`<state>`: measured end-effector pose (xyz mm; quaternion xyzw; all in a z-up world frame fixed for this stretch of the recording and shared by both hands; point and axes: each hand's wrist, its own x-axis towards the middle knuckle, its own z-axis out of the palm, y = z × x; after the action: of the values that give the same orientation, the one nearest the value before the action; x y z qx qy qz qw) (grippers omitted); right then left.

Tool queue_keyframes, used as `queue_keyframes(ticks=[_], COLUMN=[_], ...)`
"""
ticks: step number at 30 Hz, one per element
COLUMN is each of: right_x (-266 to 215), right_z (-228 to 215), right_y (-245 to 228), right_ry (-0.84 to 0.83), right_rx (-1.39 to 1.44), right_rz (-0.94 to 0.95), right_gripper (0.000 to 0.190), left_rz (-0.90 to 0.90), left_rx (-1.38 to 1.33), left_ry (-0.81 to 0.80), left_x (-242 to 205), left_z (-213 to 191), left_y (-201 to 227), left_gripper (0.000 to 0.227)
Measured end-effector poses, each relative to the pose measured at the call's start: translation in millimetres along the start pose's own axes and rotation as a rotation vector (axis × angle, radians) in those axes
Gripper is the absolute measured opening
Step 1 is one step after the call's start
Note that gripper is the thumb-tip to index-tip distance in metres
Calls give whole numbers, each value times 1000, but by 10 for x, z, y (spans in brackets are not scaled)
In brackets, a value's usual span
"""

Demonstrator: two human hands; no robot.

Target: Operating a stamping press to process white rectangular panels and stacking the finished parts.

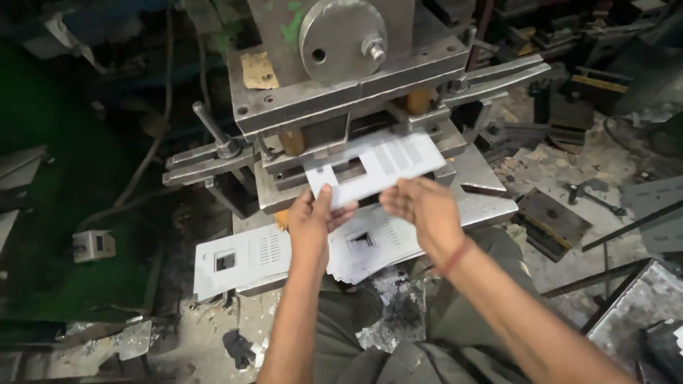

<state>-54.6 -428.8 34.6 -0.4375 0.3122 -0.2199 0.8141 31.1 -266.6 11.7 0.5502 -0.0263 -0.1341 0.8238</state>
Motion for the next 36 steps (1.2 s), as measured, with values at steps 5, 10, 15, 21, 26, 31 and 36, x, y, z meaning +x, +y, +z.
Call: queue_keyframes(ticks=[5,10,15,21,26,31,36], right_x=[927,2588,985,905,884,902,948], right_z=[321,406,881,932,916,920,914], right_y=[19,733,-84,-141,-154,-79,-97], right_ry=[-340,-205,244,247,220,218,213], right_rx=[115,422,-11,-91,-114,-85,-100], right_rz=[18,296,47,49,37,-6,42], right_gripper=[43,48,24,23,24,21,23], left_rz=[-58,-255,-268,-148,424,-157,-173], left_rx=[114,120,142,257,699,1258,1621], left_ry=[-88,-105,-30,120,304,460,383], left_x=[-180,-552,-800,-623,-145,244,244], left_z=[29,-304,-753,-1436,-2320,-2850,-2769], left_y=[129,-82,-249,-159,-104,-54,343], left_gripper=[40,40,40,35,17,75,56])
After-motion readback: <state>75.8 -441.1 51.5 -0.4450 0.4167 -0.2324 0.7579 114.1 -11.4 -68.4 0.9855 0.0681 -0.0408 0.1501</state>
